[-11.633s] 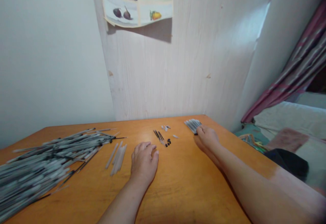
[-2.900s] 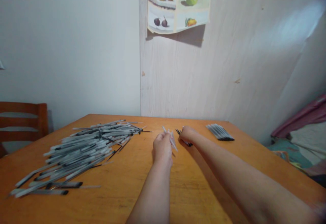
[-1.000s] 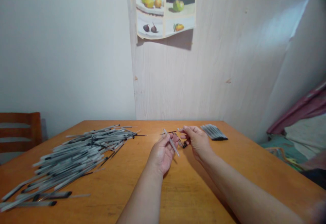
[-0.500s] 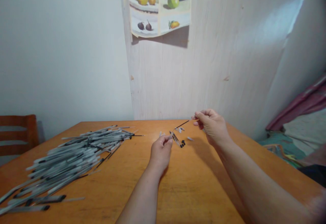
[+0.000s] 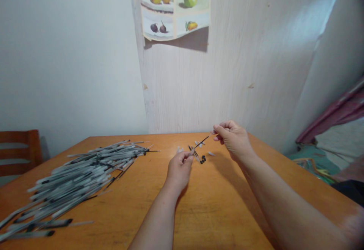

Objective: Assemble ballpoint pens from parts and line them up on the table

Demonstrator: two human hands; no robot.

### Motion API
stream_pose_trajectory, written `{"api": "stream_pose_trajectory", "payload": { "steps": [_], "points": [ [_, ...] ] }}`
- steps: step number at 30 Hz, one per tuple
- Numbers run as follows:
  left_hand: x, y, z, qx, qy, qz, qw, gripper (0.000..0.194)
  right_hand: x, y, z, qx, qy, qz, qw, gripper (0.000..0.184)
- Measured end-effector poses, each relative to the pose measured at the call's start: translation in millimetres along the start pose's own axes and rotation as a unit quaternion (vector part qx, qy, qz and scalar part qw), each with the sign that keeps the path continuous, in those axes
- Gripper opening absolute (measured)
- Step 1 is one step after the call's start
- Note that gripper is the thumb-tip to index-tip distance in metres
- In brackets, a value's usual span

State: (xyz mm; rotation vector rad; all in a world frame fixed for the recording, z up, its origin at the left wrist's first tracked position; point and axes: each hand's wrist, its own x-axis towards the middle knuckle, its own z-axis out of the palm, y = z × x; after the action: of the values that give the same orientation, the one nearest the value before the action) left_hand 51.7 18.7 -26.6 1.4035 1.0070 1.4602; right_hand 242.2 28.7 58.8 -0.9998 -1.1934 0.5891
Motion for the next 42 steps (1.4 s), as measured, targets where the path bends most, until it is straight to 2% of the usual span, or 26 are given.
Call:
{"api": "stream_pose_trajectory", "payload": {
  "steps": [4,12,16,24,33,37,42],
  "points": [
    [-3.4,3.2,2.8,-0.001,-0.035,-0.016,0.999,0.013,-2.2,2.2,3.6,-0.007,-0.017,0.002,1.000,0.036],
    [-10.2,5.5,2.3,-0.096,-0.140,-0.159,0.973,0.028,-13.0,8.4,16.5,-0.066,-0.074,0.015,0.995,0.032],
    [-10.1,6.7,-0.9,-0.140,-0.173,-0.198,0.955,0.033,-18.8,15.1,21.6,-0.115,-0.113,0.010,0.987,0.028],
    [-7.9,9.6,-4.6,-0.180,-0.184,-0.221,0.941,0.031,-27.6,28.8,31.9,-0.176,-0.193,-0.009,0.965,0.023],
    [-7.2,9.9,-5.6,-0.191,-0.174,-0.221,0.940,0.028,-31.5,30.3,31.2,-0.252,-0.221,-0.079,0.939,0.033],
    [-7.0,9.6,-5.7,-0.181,-0.166,-0.217,0.945,0.028,-31.9,28.9,31.8,-0.239,-0.224,-0.091,0.940,0.039],
    [-5.4,7.8,-6.4,-0.184,-0.162,-0.223,0.943,0.032,-31.5,28.5,33.0,-0.185,-0.224,-0.076,0.954,0.042]
  ]
}}
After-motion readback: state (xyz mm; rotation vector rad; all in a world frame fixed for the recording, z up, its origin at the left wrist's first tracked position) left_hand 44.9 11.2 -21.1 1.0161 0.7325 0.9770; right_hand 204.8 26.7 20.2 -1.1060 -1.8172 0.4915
